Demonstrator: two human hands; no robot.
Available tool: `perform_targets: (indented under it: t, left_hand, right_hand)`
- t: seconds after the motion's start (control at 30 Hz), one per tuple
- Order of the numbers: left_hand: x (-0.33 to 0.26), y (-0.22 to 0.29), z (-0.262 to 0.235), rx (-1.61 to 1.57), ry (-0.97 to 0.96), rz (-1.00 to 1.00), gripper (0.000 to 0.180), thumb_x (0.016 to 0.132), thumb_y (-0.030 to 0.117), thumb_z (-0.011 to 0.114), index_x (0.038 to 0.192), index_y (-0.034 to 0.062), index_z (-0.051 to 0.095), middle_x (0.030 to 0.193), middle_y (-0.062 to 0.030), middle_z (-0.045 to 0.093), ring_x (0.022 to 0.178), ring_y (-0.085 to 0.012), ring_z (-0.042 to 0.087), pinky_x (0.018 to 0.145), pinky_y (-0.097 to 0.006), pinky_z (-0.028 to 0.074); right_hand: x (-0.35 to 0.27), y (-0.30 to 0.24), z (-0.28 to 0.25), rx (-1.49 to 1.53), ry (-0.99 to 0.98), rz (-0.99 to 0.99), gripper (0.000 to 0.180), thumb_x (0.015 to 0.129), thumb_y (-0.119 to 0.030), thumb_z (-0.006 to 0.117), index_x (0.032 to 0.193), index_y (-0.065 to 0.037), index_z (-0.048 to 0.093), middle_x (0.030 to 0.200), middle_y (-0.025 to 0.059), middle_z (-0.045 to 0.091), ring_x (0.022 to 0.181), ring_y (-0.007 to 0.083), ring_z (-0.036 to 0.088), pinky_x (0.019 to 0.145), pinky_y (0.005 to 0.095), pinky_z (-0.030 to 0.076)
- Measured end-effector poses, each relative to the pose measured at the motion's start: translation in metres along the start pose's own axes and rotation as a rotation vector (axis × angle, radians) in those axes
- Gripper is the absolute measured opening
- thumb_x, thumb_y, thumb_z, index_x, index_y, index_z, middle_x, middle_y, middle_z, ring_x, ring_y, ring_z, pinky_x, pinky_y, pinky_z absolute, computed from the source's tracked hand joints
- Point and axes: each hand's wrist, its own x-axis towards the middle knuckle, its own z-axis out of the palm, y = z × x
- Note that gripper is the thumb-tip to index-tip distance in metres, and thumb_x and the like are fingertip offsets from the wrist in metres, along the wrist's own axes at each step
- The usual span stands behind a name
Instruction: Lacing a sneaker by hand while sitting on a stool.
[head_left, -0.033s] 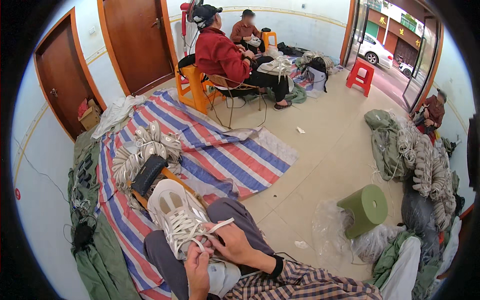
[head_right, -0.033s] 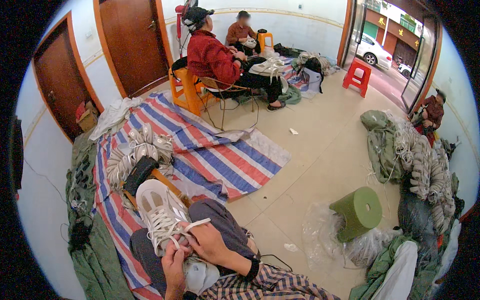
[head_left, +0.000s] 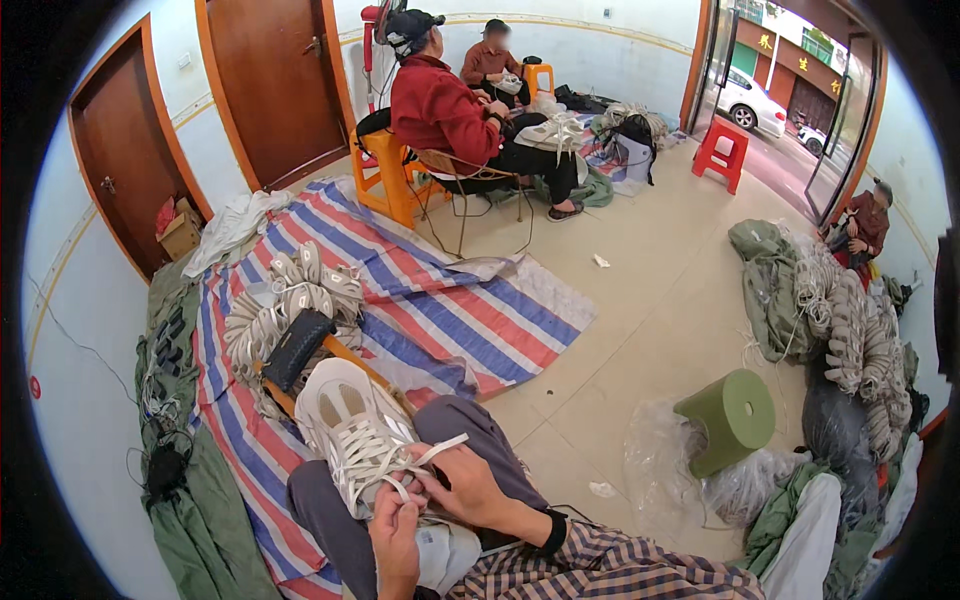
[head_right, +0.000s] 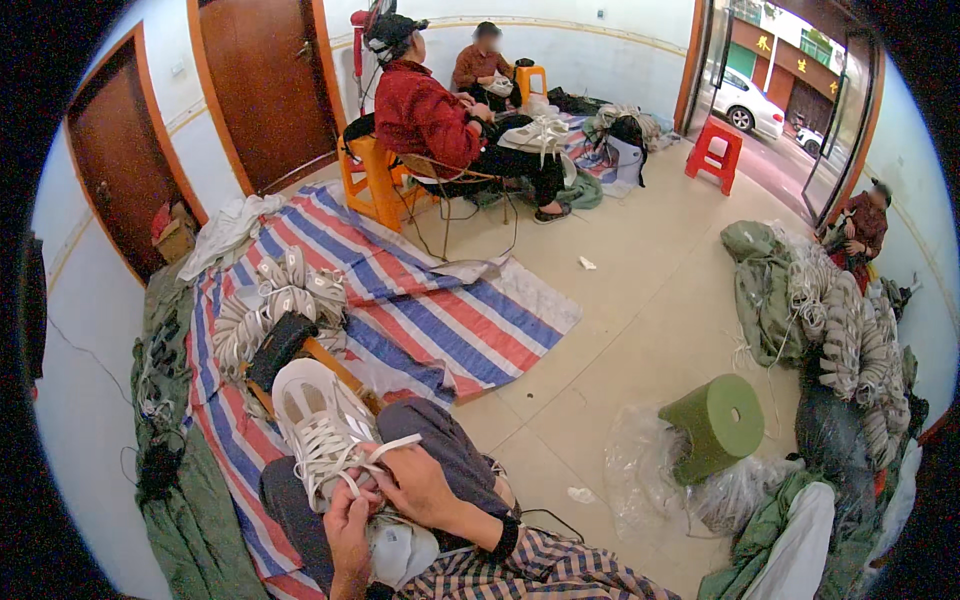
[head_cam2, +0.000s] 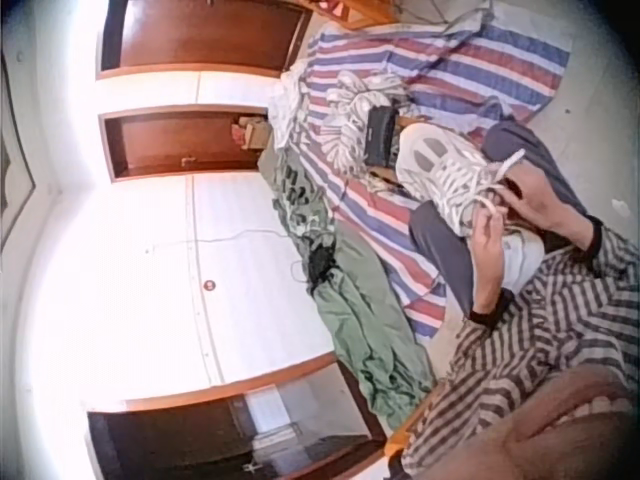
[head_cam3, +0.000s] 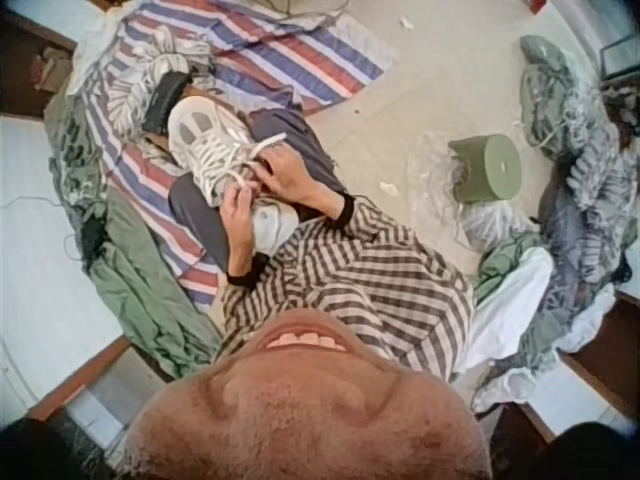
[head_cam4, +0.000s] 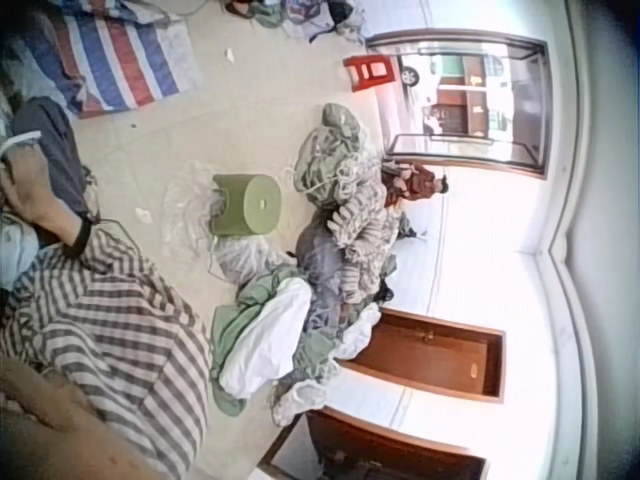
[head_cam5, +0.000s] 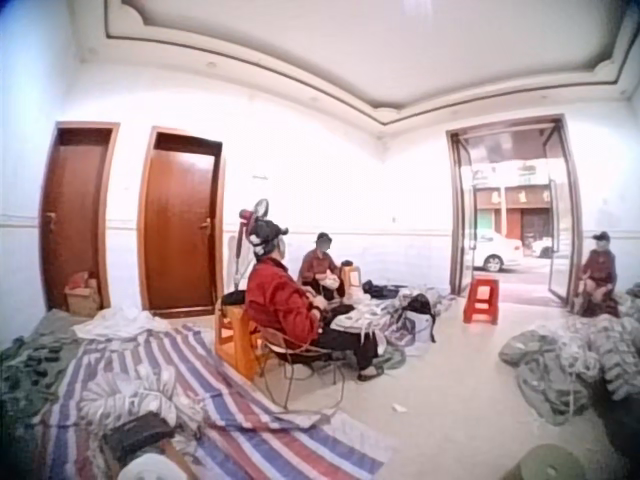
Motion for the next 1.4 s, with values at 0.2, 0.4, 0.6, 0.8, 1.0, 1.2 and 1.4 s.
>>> perform_targets:
  t: [0.2,0.4,0.6,0.8,1.0,1.2,1.4]
  left_hand:
    - [0.003,-0.008,0.000,0.034,0.016,0.043,0.019,0.094,0.012,0.051,0.088,-0.0029,0.060,0.139,-0.0187,0.042,0.107,-0.0213,0.058,0.088,-0.031,0.046]
    - [0.004,-0.015,0.000,0.068,0.021,0.083,0.020,0.095,0.013,0.051,0.086,-0.0023,0.060,0.130,-0.0165,0.047,0.104,-0.0201,0.057,0.086,-0.030,0.048]
    - [0.004,-0.012,-0.001,0.138,0.030,0.087,0.020,0.095,0.013,0.051,0.087,-0.0022,0.060,0.128,-0.0148,0.048,0.097,-0.0175,0.057,0.082,-0.030,0.048]
    - [0.004,-0.008,0.004,-0.054,0.051,0.033,0.016,0.094,0.010,0.050,0.089,-0.0013,0.061,0.130,-0.0138,0.049,0.091,-0.0154,0.058,0.081,-0.029,0.049]
    - [0.014,0.004,-0.002,-0.016,0.036,-0.052,0.012,0.091,0.005,0.053,0.089,-0.0041,0.061,0.115,-0.0120,0.059,0.084,-0.0126,0.061,0.076,-0.026,0.050]
    - [0.029,0.013,-0.002,0.290,0.059,-0.035,0.009,0.087,-0.003,0.054,0.089,-0.0098,0.060,0.092,-0.0107,0.061,0.078,-0.0164,0.066,0.065,-0.025,0.054]
    - [0.032,0.006,0.000,0.281,0.117,-0.006,0.009,0.087,-0.006,0.053,0.086,-0.0098,0.062,0.088,-0.0113,0.062,0.073,-0.0171,0.067,0.062,-0.025,0.056]
  right_hand:
    - [-0.002,0.003,0.009,0.185,0.054,0.185,0.030,0.079,-0.010,0.070,0.107,-0.005,0.061,0.095,0.0125,0.065,0.083,0.0275,0.063,0.070,0.0349,0.049]
    - [-0.004,0.007,0.007,0.168,-0.001,0.216,0.015,0.081,-0.010,0.070,0.088,-0.002,0.059,0.081,0.0105,0.063,0.073,0.0245,0.063,0.065,0.0323,0.048]
    - [-0.002,0.007,0.006,0.208,0.016,0.200,0.015,0.080,-0.009,0.070,0.086,-0.001,0.059,0.082,0.0109,0.064,0.074,0.0244,0.064,0.066,0.0323,0.049]
    - [-0.002,0.006,0.006,0.231,0.011,0.213,0.015,0.080,-0.009,0.070,0.088,-0.001,0.060,0.083,0.0114,0.065,0.076,0.0245,0.064,0.068,0.0322,0.049]
    - [-0.002,0.005,0.005,0.214,-0.003,0.231,0.017,0.081,-0.011,0.071,0.092,-0.001,0.062,0.085,0.0116,0.066,0.078,0.0239,0.065,0.069,0.0312,0.049]
    - [-0.002,0.004,0.003,0.225,-0.022,0.271,0.017,0.082,-0.012,0.070,0.092,-0.001,0.063,0.086,0.0117,0.066,0.078,0.0233,0.065,0.070,0.0308,0.049]
    - [0.000,0.002,0.003,0.247,-0.033,0.281,0.017,0.083,-0.012,0.066,0.095,-0.002,0.061,0.089,0.0137,0.064,0.080,0.0297,0.064,0.070,0.0351,0.049]
